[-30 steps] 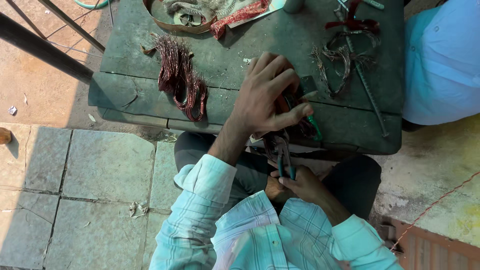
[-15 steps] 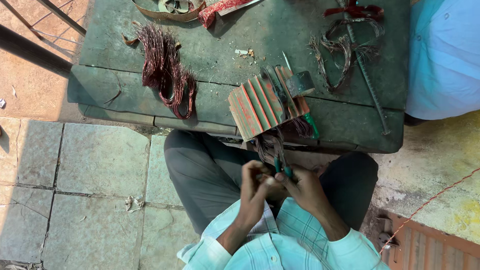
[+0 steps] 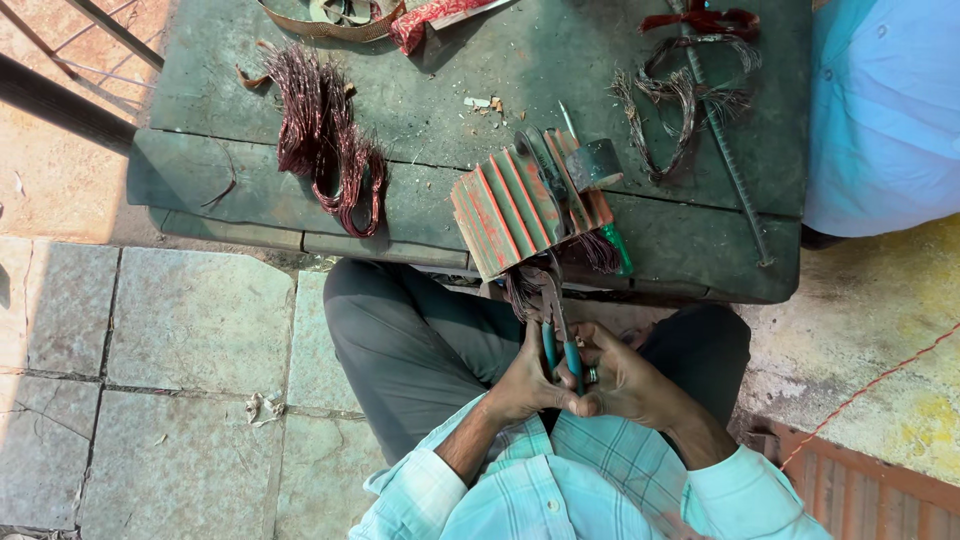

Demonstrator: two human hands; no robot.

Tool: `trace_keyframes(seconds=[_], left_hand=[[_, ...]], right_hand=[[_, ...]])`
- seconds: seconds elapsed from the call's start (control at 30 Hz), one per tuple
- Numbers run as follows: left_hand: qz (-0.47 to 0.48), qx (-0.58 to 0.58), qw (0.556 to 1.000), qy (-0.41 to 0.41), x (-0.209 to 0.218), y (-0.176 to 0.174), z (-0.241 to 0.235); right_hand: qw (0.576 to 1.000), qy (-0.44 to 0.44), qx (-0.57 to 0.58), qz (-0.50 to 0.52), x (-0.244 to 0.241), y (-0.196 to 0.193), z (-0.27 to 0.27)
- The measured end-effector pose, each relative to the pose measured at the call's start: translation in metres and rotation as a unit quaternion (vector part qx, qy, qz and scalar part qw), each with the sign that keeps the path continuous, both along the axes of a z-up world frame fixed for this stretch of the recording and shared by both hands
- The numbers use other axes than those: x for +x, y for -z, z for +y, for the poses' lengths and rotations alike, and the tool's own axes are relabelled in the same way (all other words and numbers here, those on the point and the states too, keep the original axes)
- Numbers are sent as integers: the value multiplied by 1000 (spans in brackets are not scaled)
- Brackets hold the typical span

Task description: The person removes copper windings from a motor stator using pliers and a screwdriver. They pull and cut the wires, placing the removed copper on the table. A second person sits nearby and also handles copper wire.

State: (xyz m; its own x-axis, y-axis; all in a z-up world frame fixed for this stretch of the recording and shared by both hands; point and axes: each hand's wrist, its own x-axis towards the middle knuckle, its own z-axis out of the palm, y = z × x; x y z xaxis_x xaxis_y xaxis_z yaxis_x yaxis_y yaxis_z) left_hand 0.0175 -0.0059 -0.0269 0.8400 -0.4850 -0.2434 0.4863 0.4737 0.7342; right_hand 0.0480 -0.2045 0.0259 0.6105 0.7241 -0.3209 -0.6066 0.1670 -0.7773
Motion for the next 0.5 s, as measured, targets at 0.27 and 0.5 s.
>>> trace_keyframes(seconds=[0.27,0.5], left_hand=[[-52,-23,998,-6,4,30,-2],[-24,-20,999,-25,1,35,2]], right_hand=[[998,28,-56,-1,-7,13,13],[987,61,-120,-92,-8,24,34]])
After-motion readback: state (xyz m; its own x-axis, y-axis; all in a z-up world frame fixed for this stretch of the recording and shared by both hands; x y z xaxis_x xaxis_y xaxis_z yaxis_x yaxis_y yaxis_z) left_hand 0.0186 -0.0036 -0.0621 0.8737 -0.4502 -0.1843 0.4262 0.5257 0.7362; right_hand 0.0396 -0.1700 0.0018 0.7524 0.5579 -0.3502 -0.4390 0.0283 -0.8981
